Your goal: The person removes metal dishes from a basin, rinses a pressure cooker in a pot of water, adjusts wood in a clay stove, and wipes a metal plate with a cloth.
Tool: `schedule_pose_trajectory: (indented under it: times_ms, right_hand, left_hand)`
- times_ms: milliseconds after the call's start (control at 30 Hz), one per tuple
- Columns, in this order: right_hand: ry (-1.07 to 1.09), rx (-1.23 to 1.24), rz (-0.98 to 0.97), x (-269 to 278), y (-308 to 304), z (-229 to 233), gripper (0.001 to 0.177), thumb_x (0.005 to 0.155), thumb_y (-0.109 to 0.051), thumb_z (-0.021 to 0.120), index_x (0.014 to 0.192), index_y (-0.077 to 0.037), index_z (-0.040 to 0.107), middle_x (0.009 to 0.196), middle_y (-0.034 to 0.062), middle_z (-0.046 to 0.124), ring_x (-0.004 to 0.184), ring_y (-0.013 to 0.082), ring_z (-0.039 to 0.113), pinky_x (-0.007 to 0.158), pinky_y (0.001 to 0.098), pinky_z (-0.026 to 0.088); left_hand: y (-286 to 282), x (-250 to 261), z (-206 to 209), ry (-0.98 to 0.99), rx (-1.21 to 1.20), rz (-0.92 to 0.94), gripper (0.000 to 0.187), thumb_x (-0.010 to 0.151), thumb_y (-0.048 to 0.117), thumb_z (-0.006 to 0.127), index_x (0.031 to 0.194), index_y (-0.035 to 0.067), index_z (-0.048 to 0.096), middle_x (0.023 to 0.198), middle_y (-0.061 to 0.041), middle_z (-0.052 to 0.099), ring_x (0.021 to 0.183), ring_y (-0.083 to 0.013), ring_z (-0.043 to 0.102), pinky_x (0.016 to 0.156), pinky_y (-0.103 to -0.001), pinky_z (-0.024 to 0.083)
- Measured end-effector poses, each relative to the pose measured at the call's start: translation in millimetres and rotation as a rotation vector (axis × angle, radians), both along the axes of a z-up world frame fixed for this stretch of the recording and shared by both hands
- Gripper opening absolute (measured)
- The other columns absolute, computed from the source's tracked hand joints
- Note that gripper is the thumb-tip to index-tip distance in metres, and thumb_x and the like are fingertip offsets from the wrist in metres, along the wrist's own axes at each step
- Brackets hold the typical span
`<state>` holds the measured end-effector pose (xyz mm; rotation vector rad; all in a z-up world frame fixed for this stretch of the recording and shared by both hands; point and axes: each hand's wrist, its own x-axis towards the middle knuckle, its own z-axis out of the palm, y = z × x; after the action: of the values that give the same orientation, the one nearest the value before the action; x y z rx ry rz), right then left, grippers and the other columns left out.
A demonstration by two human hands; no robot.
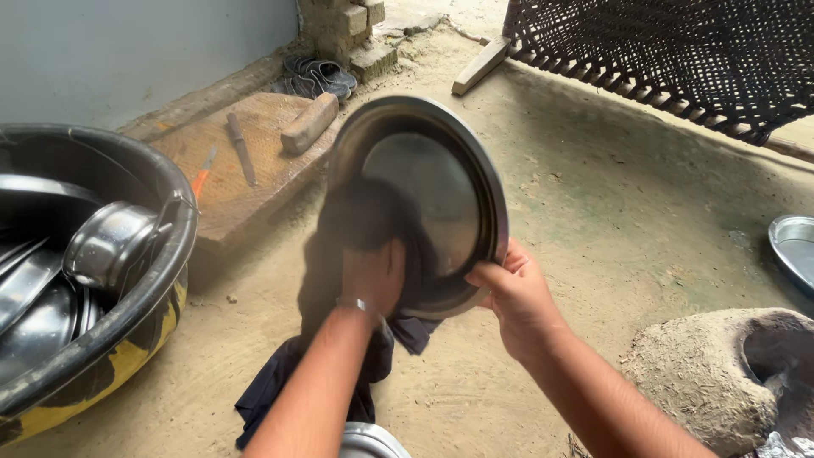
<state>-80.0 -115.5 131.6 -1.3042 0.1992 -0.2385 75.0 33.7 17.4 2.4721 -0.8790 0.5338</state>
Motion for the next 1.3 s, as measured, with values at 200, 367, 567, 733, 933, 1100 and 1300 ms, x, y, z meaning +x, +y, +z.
schedule_pose_trajectory:
  times_ms: [200,367,567,733,933,1100,1300]
  right_hand:
    - [-0.014,0.016,-0.016,-6.7,-3.6,-15.9,0.028,0.077,-0.003,0.060,0.103,-0.009,0.069,0.088,0.0008,0.073,0.080,0.0130,0.069,0.079,0.0385,0.060]
    - [0.109,-0.093,0.042,-1.2,0.0,-18.8,0.022,0.081,-0.004,0.057,0.098,-0.005,0.071,0.086,0.0039,0.071,0.078,0.0148,0.066,0.075,0.0389,0.056]
    - [0.158,-0.039,0.069,-4.1,10.0,-0.4,0.022,0.079,-0.004,0.058,0.094,-0.009,0.073,0.086,0.0032,0.075,0.081,0.0158,0.072,0.086,0.0433,0.062]
    - [-0.011,0.000,0.059,-6.7,16.8,9.9,0.022,0.077,-0.004,0.064,0.097,-0.010,0.072,0.089,0.0040,0.077,0.084,0.0185,0.072,0.090,0.0474,0.060]
    - [-0.117,0.069,-0.002,-5.3,17.7,4.4,0.030,0.078,0.000,0.064,0.105,-0.011,0.070,0.096,0.0006,0.074,0.091,0.0154,0.070,0.091,0.0431,0.061]
    - [-0.137,0.093,-0.045,-4.1,-0.2,-5.3,0.037,0.077,0.000,0.061,0.111,-0.009,0.067,0.099,0.0025,0.074,0.090,0.0172,0.070,0.083,0.0419,0.061]
    - [-0.052,0.130,-0.199,-8.5,-16.1,-5.6,0.044,0.072,0.008,0.052,0.112,-0.006,0.063,0.102,0.0073,0.073,0.093,0.0225,0.073,0.087,0.0475,0.061]
  left_hand:
    - [22.4,-85.6,4.2,-0.102,-0.336,-0.438,0.035,0.091,0.022,0.053,0.117,0.002,0.067,0.121,-0.025,0.068,0.113,-0.0472,0.062,0.102,-0.055,0.042]
    - [15.2,-89.1,44.5,-0.157,-0.408,-0.562,0.037,0.097,0.024,0.055,0.124,0.002,0.066,0.125,-0.023,0.067,0.117,-0.0451,0.062,0.104,-0.053,0.044]
    - [-7.8,-22.8,41.1,-0.050,-0.092,-0.192,0.027,0.095,0.024,0.052,0.100,0.007,0.073,0.091,-0.021,0.073,0.082,-0.0421,0.070,0.075,-0.054,0.053]
    - [4.8,10.4,23.1,0.046,-0.092,0.158,0.048,0.108,0.032,0.039,0.081,0.009,0.071,0.080,-0.022,0.071,0.073,-0.0446,0.068,0.078,-0.055,0.051]
    - [-5.3,-24.6,-6.9,0.041,-0.177,0.100,0.039,0.102,0.026,0.038,0.089,0.006,0.068,0.083,-0.025,0.070,0.075,-0.0486,0.066,0.075,-0.061,0.047]
    - [1.8,-86.7,-7.6,0.117,-0.216,0.039,0.036,0.099,0.029,0.048,0.079,0.007,0.069,0.075,-0.025,0.069,0.070,-0.0467,0.066,0.077,-0.058,0.049]
    - [45.2,-79.8,-50.2,0.127,0.314,-0.004,0.032,0.096,0.028,0.050,0.079,0.014,0.072,0.072,-0.018,0.071,0.067,-0.0395,0.070,0.071,-0.054,0.051]
